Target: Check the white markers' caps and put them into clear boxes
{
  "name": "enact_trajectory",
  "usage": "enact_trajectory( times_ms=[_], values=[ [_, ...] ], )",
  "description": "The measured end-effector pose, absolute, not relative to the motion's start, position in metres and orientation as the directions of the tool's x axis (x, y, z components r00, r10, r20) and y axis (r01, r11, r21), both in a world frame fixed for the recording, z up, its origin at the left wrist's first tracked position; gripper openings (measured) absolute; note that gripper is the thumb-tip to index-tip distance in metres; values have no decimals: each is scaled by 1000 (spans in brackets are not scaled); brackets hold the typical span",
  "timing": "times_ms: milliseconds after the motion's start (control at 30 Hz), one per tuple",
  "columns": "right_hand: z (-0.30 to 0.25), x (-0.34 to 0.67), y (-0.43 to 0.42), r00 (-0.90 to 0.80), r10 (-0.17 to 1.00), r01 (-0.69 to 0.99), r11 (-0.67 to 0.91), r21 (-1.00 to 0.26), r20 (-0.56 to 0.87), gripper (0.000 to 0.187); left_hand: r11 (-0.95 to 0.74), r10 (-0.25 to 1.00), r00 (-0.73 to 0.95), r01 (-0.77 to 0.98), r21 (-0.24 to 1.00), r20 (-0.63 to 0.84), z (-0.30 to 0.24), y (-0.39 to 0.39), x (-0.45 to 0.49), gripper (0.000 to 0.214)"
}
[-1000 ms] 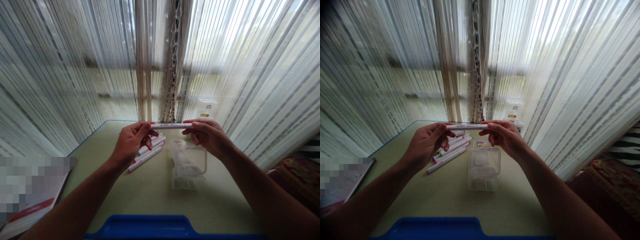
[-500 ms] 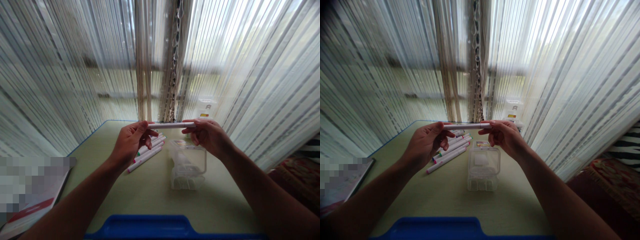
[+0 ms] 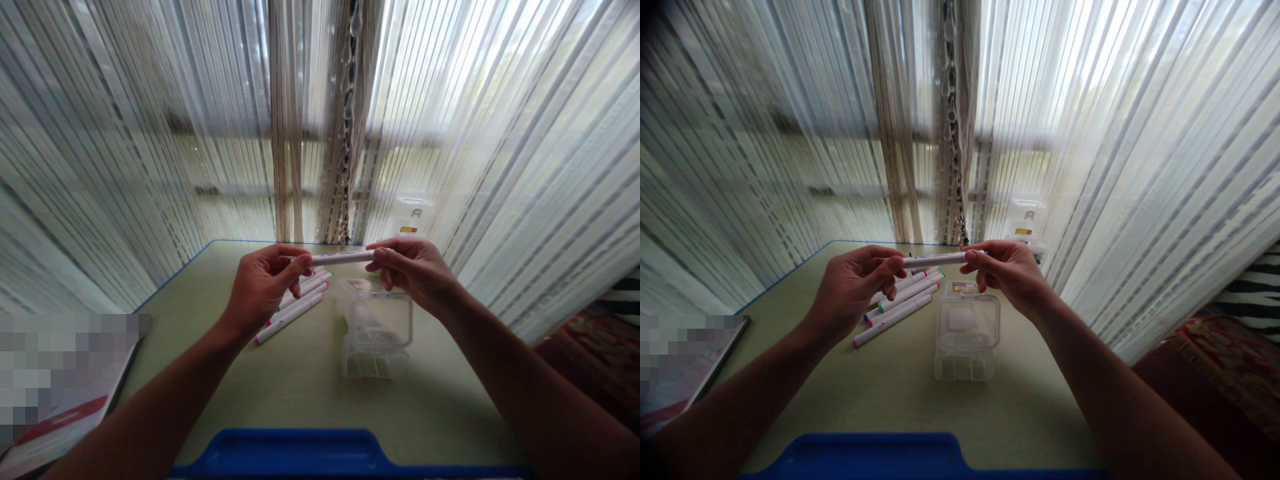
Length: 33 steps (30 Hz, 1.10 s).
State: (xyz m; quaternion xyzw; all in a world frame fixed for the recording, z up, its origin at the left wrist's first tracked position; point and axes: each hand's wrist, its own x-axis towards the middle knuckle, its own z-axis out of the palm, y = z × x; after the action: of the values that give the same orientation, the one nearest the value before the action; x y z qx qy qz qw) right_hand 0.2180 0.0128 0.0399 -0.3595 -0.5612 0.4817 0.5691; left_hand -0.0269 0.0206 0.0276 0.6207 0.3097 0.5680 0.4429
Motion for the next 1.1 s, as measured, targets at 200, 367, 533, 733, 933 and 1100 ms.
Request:
enact_trajectory(
  times_ms=[200, 367, 533, 733, 933, 1100],
  values=[
    [38, 218, 14, -97, 946, -114, 297, -948, 308, 25, -397, 893, 179, -123, 909, 414, 27, 20, -27, 21],
    [37, 217, 14, -107, 951, -110, 278, -954, 289, 29, -378, 899, 181, -138, 916, 399, 26, 21, -26, 23],
    [38, 218, 13, -102, 955, -89, 271, -958, 279, 32, -369, 900, 185, -158, 916, 394, 26, 21, -26, 24],
    [38, 217, 13, -97, 956, -94, 269, -958, 278, 31, -387, 895, 169, -164, 907, 412, 25, 22, -26, 23],
    [39, 217, 13, -94, 954, -107, 276, -955, 286, 25, -403, 896, 145, -136, 905, 421, 22, 25, -28, 22],
    [38, 219, 13, -96, 947, -102, 298, -949, 308, 24, -399, 901, 134, -113, 910, 412, 24, 24, -28, 21]
  ],
)
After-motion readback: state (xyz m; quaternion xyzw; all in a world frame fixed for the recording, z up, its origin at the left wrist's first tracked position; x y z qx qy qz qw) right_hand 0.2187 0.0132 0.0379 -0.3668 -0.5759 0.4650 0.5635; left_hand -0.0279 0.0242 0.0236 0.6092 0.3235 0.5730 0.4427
